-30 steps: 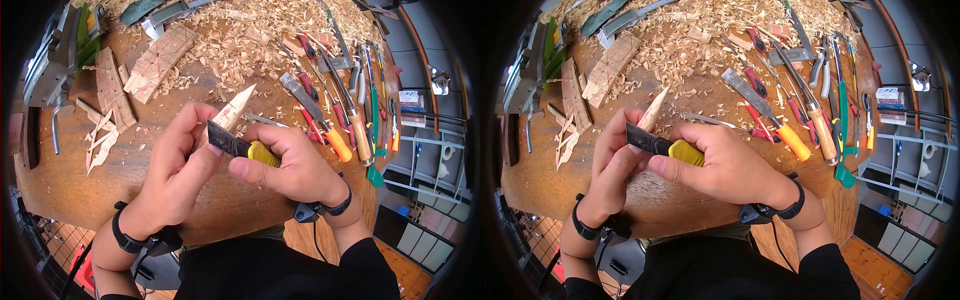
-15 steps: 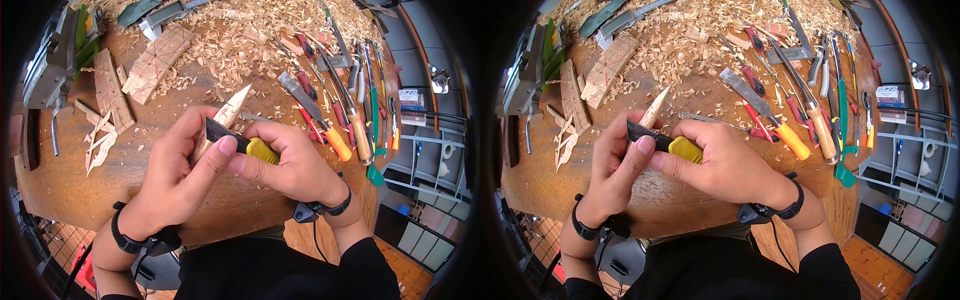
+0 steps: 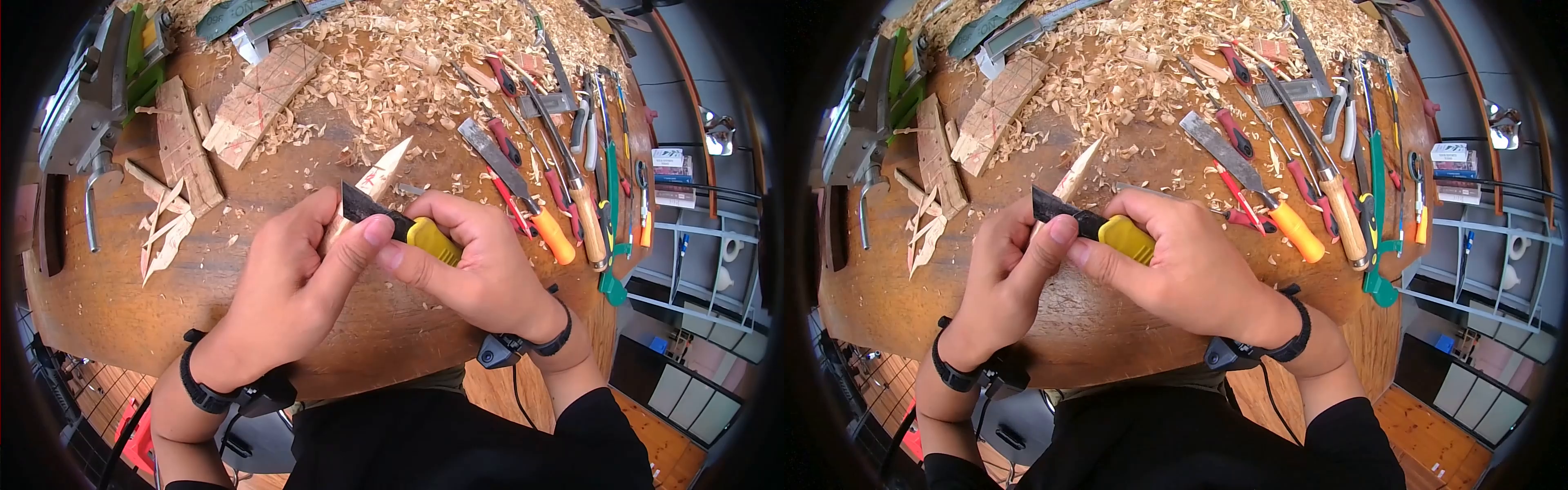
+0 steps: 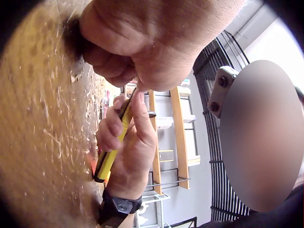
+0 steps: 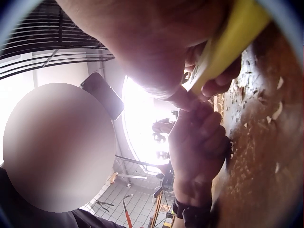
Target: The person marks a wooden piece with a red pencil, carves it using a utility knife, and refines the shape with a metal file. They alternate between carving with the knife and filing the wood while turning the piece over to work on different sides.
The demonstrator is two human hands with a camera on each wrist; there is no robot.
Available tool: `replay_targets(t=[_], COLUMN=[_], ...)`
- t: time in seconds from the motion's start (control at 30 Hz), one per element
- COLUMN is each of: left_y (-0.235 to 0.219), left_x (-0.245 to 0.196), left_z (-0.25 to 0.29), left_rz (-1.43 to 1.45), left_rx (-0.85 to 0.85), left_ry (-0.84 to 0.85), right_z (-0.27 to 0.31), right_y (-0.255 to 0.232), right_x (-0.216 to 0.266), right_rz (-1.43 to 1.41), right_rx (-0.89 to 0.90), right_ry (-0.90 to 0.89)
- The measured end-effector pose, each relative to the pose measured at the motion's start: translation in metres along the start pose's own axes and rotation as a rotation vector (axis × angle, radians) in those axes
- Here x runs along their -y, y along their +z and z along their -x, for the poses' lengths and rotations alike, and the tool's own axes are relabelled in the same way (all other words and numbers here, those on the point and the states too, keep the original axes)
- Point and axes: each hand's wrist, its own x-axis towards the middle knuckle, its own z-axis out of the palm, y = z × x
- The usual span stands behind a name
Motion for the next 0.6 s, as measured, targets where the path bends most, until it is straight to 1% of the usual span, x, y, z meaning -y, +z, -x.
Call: replay_targets(t=[0.13, 0.2, 0.3, 0.4, 0.47, 0.6], left_y=[0.001, 0.001, 0.001, 0.003, 0.004, 0.003], left_x=[-0.004, -0.003, 0.0, 0.004, 0.011, 0.014], left_z=[0.0, -0.001, -0.002, -0.003, -0.005, -0.005], left_rz=[-0.019, -0.019, -0.075, -0.009, 0.073, 0.046], left_rx=[-0.006, -0.006, -0.033, -0.05, -0.044, -0.035], left_ry=[-0.029, -0.038, -0.021, -0.005, 0.034, 0.074], right_z=[0.001, 0.002, 0.002, 0.002, 0.001, 0.001], right_y=[0.001, 0.004, 0.002, 0.001, 0.0, -0.003], right_x=[0.001, -0.002, -0.001, 0.002, 0.002, 0.003], right_rz=[0.025, -0.008, -0.028, -0.039, -0.015, 0.053], right_rx=[-0.007, -0.085, -0.085, -0.071, -0.073, -0.049], right_ry=[0.014, 0.006, 0.003, 0.03, 0.017, 0.012])
